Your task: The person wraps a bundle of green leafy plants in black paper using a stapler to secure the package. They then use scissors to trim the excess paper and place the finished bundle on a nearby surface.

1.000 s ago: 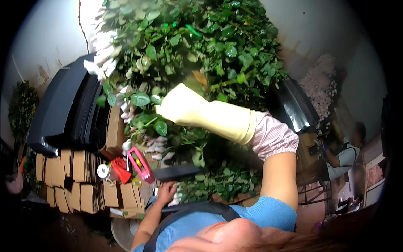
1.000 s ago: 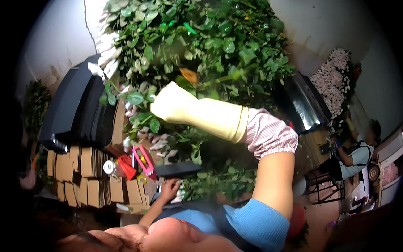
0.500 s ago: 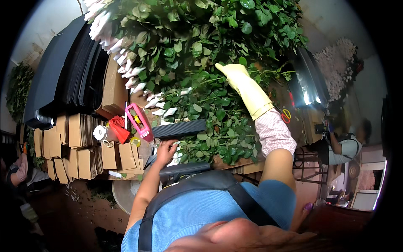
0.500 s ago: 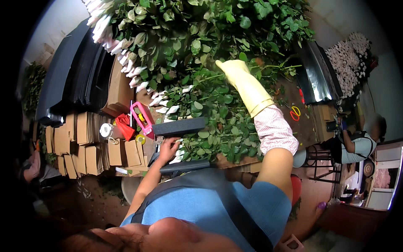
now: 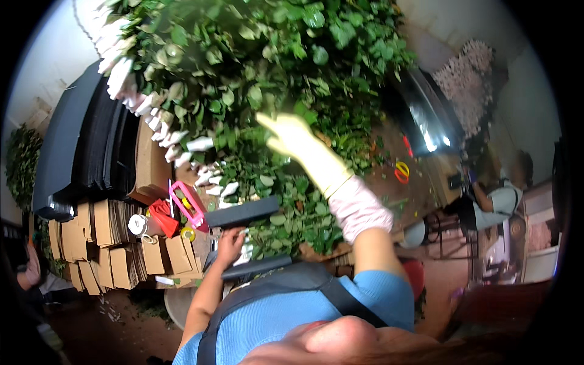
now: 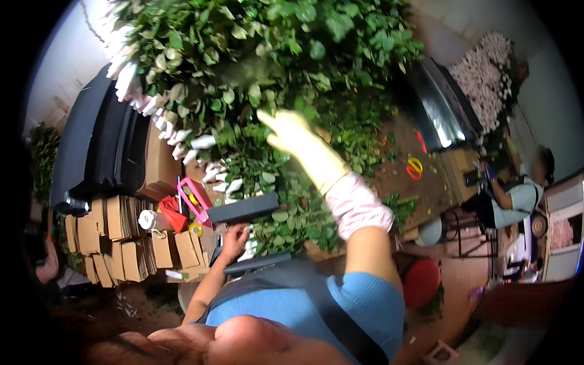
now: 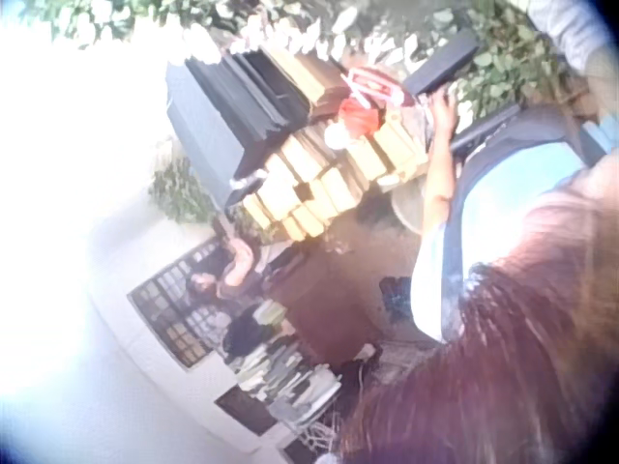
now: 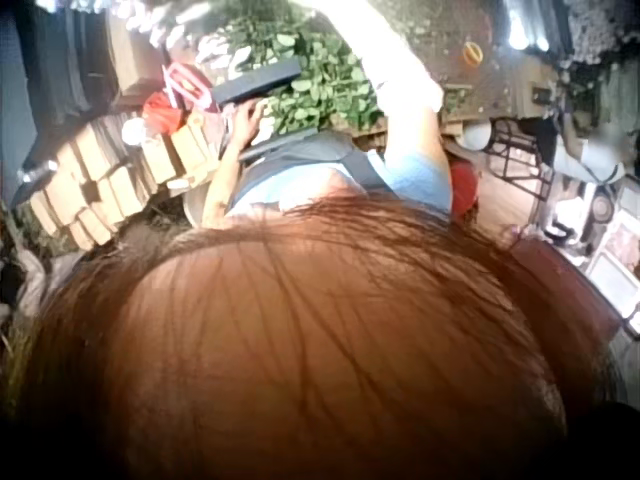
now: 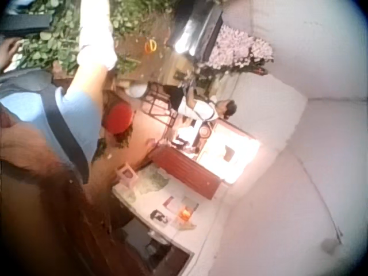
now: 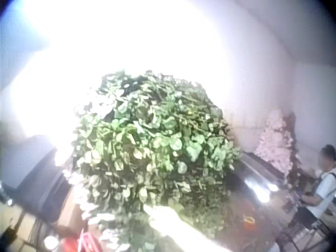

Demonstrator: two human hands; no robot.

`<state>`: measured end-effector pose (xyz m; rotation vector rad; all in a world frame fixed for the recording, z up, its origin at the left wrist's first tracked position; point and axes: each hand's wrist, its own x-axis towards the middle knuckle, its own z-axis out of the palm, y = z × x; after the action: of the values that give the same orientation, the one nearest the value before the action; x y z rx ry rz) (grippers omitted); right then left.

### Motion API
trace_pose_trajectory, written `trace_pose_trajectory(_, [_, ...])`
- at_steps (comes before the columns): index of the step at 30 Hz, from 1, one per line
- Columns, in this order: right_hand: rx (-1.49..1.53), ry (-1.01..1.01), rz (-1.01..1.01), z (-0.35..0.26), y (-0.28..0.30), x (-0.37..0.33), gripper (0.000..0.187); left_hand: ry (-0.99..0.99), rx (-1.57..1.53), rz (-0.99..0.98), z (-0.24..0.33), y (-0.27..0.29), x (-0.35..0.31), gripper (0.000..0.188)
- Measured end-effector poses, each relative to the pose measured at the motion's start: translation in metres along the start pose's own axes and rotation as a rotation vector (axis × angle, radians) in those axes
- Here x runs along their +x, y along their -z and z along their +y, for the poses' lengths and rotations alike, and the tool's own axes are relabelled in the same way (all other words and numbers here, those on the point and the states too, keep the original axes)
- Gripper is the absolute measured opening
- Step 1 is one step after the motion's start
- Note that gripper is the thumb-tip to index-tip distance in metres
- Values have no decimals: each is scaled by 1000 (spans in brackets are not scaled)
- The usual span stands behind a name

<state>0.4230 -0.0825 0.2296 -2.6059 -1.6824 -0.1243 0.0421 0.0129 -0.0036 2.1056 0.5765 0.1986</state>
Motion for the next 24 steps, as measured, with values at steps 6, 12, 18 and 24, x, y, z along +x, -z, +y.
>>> trace_pose_trajectory(6, [77, -84, -167, -3, -168, -58, 66, -85, 89, 4, -4, 2, 4, 25])
trace_pose_trajectory(12, [540, 102, 280, 19, 25, 1, 35, -41, 58, 5, 1, -2, -1, 26])
trace_pose_trajectory(18, [-198, 479, 1062, 64, 249, 117, 36, -52, 86, 33, 13, 3, 1, 26])
trace_pose_trajectory(24, [-555, -132, 619, 42, 322, 231, 80, -23, 100, -9, 8, 6, -6, 30])
